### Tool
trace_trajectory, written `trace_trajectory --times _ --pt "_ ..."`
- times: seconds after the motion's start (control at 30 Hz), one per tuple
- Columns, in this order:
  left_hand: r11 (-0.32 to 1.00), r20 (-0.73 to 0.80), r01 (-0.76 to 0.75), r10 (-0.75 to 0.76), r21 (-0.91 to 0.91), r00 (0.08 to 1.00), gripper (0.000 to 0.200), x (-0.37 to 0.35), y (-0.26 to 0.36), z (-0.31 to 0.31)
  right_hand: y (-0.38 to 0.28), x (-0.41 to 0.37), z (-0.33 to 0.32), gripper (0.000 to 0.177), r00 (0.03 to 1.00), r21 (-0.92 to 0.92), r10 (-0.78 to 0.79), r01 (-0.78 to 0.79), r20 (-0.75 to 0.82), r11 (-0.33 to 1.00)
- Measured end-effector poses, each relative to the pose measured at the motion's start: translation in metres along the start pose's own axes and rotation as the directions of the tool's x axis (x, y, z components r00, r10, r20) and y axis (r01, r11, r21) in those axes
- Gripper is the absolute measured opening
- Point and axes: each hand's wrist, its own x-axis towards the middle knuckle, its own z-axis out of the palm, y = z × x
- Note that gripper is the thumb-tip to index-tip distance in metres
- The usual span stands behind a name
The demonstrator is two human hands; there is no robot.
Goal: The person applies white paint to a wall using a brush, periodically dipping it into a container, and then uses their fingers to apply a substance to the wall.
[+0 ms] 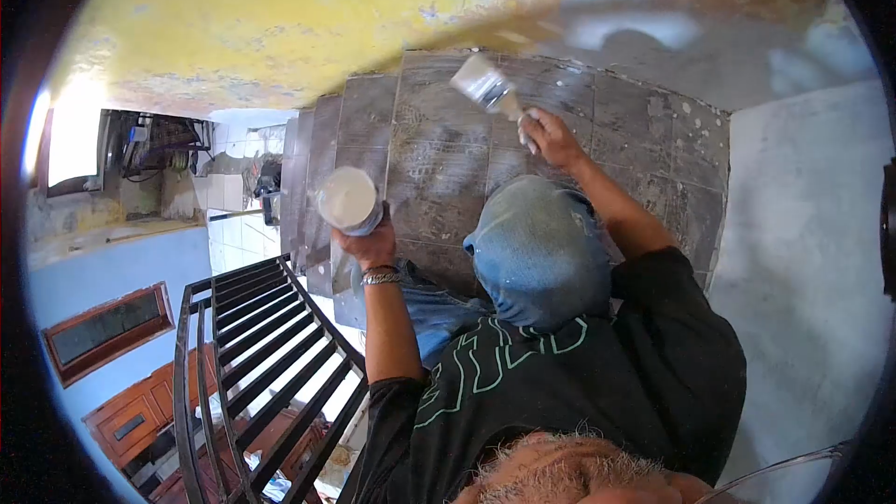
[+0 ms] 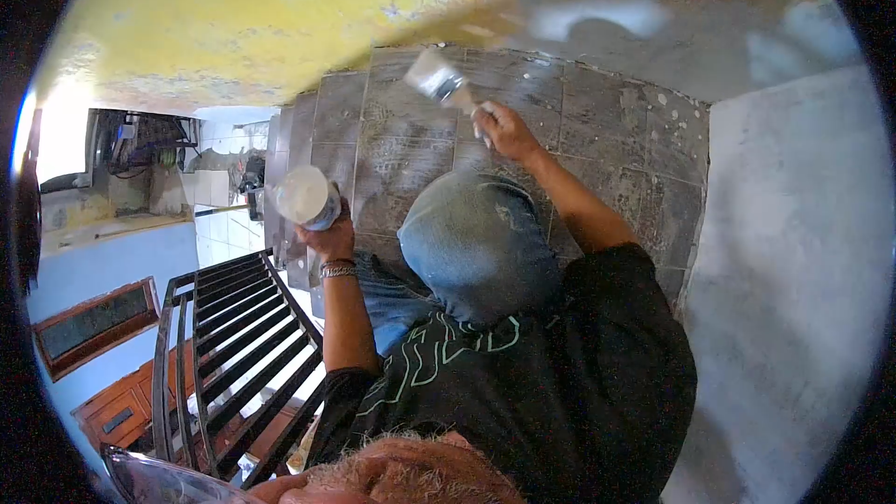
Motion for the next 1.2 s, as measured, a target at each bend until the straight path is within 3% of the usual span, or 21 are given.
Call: trace_trajectory --times 0.07,0.1,0.13,0.2,0.33,0.4,0.47,0.5,0.53,0.67,0.73,0.77,0.83,0.97,1.03,1.13,1.2 --pt "1.0 0.052 0.003 -0.005 0.029 0.999 0.055 -0.006 0.01 -0.011 0.032 0.012 -0.002 0.022 0.943 0.521 0.241 -0.089 -0.231 0.849" --pt "0.999 0.051 0.008 -0.009 0.033 0.999 0.055 -0.01 0.015 -0.016 0.04 0.019 -0.005 0.021 0.891 0.552 0.315 -0.091 -0.326 0.829" --pt "0.999 0.014 -0.015 0.015 0.03 1.0 0.055 -0.016 0.02 -0.018 0.052 0.027 -0.011 0.021 0.89 0.554 0.319 -0.093 -0.326 0.827" --pt "0.998 -0.061 -0.064 0.066 0.027 0.996 0.054 -0.028 0.032 -0.025 0.082 0.045 -0.022 0.021 0.797 0.714 0.44 -0.015 -0.414 0.7" --pt "0.989 -0.046 -0.102 0.108 0.108 0.993 0.055 -0.035 0.051 -0.064 0.055 0.051 -0.044 0.021 0.763 0.763 0.493 0.0 -0.418 0.647" --pt "0.984 -0.07 -0.125 0.134 0.124 0.988 0.056 -0.04 0.058 -0.083 0.047 0.046 -0.048 0.021 0.823 0.747 0.351 0.127 -0.447 0.653" --pt "0.986 -0.128 -0.145 0.155 0.085 0.98 0.056 -0.045 0.062 -0.093 0.046 0.035 -0.042 0.021 0.814 0.745 0.371 0.11 -0.448 0.658" --pt "0.995 -0.112 -0.089 0.082 -0.052 0.99 0.054 -0.045 0.064 -0.104 0.049 0.033 -0.038 0.02 0.798 0.755 0.438 0.032 -0.414 0.655" --pt "0.995 -0.106 -0.088 0.082 -0.051 0.991 0.054 -0.048 0.066 -0.103 0.055 0.032 -0.035 0.019 0.775 0.763 0.504 -0.045 -0.38 0.644" --pt "0.976 -0.153 -0.157 0.181 0.152 0.972 0.056 -0.056 0.052 -0.095 0.086 0.058 -0.05 0.019 0.712 0.743 0.576 -0.115 -0.401 0.659" --pt "0.819 0.008 -0.342 0.381 0.46 0.924 0.057 -0.058 0.047 -0.088 0.06 0.069 -0.061 0.017 0.705 0.735 0.555 -0.07 -0.442 0.674" --pt "0.821 0.0 -0.337 0.38 0.462 0.925 0.057 -0.059 0.048 -0.092 0.041 0.068 -0.063 0.017 0.704 0.734 0.559 -0.079 -0.438 0.675" --pt "0.983 -0.104 -0.158 0.167 0.095 0.98 0.058 -0.053 0.05 -0.104 0.006 0.064 -0.066 0.018 0.822 0.689 0.356 0.059 -0.444 0.722" --pt "0.985 -0.115 -0.155 0.163 0.078 0.98 0.058 -0.042 0.05 -0.126 -0.009 0.039 -0.052 0.018 0.836 0.682 0.29 0.131 -0.466 0.719" --pt "0.99 -0.02 -0.107 0.109 0.093 0.994 0.057 -0.047 0.052 -0.118 0.012 0.032 -0.035 0.017 0.821 0.714 0.412 -0.007 -0.396 0.7" --pt "0.988 -0.072 -0.116 0.124 0.101 0.99 0.056 -0.041 0.052 -0.13 0.064 0.044 -0.025 0.014 0.764 0.715 0.528 -0.129 -0.369 0.687" --pt "0.988 -0.092 -0.122 0.13 0.092 0.987 0.056 -0.045 0.052 -0.12 0.092 0.056 -0.026 0.014 0.764 0.717 0.519 -0.109 -0.383 0.689"
